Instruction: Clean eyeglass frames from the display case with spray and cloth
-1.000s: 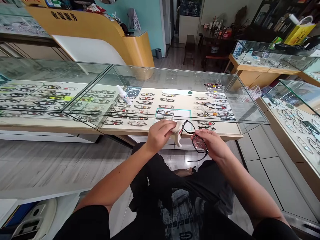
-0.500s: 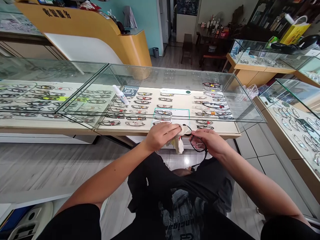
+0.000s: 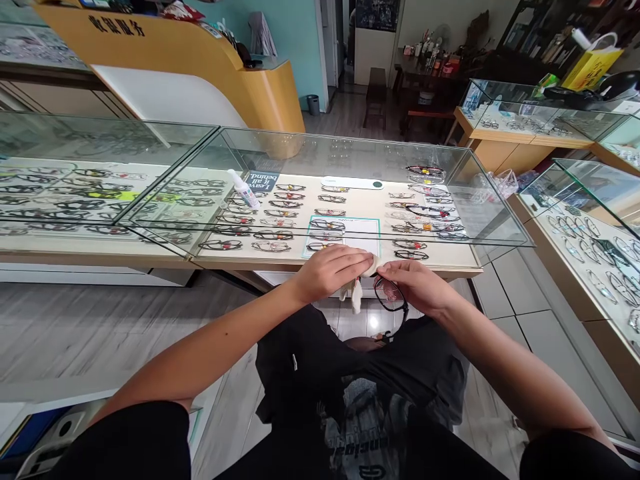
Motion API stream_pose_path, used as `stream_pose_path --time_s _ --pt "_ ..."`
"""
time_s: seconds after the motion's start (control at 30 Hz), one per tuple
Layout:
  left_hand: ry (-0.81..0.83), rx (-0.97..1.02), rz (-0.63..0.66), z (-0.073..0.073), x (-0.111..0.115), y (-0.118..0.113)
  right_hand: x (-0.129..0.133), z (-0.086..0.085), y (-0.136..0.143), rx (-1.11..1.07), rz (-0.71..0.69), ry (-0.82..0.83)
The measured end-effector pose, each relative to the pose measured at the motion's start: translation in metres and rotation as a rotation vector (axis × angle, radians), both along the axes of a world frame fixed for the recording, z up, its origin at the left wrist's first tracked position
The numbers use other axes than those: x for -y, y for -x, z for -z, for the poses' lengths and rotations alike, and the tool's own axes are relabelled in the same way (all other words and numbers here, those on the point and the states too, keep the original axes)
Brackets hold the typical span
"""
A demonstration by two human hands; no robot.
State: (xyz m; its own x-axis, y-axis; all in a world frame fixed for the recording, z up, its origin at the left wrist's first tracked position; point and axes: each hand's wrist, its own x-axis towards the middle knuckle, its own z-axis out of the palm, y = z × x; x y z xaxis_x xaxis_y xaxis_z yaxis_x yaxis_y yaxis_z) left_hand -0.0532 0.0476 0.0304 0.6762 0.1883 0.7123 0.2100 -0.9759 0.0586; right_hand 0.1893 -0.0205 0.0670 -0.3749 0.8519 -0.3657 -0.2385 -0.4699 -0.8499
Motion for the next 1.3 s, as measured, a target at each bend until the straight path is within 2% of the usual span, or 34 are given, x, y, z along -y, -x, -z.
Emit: stream_pose_path --time_s 0.1,0.2,0.27,0.37,0.47,0.57,0.63,0.83,1.07,1.17,1.3 --pt "0.064 0.012 0.018 -0.004 0.002 0.0 0.003 0.004 0.001 -0.023 -0.065 0.024" --pt "0.25 0.039 -0.022 -0.009 0.006 -0.004 0.003 0.005 0.0 -0.027 -0.101 0.04" --pt "0.469 0.085 -0.125 -0.01 0.008 -0.009 0.0 0.005 -0.003 0.005 -0.078 0.014" --pt "0.933 0.171 -0.232 -0.008 0.009 -0.019 -0.006 0.005 -0.006 0.124 0.044 -0.165" --pt "1.328 0.268 -0.148 -0.003 0.009 -0.029 -0.014 0.011 -0.006 0.207 0.236 -0.364" --pt "1.555 0.317 -0.05 0.004 0.011 -0.037 -0.022 0.023 -0.002 0.177 0.302 -0.395" --pt "1.593 0.325 -0.047 0.008 0.012 -0.042 -0.026 0.033 0.0 0.134 0.281 -0.37" --pt "1.501 0.303 -0.139 0.013 0.013 -0.049 -0.029 0.051 0.003 0.001 0.299 -0.287" --pt "1.683 0.336 -0.031 0.008 0.021 -0.056 -0.027 0.053 0.01 -0.153 0.257 -0.182" --pt "1.721 0.402 -0.039 0.008 0.025 -0.059 -0.027 0.055 0.011 -0.189 0.283 -0.169" --pt "1.769 0.431 0.037 0.011 0.025 -0.057 -0.029 0.06 0.009 -0.202 0.352 -0.159"
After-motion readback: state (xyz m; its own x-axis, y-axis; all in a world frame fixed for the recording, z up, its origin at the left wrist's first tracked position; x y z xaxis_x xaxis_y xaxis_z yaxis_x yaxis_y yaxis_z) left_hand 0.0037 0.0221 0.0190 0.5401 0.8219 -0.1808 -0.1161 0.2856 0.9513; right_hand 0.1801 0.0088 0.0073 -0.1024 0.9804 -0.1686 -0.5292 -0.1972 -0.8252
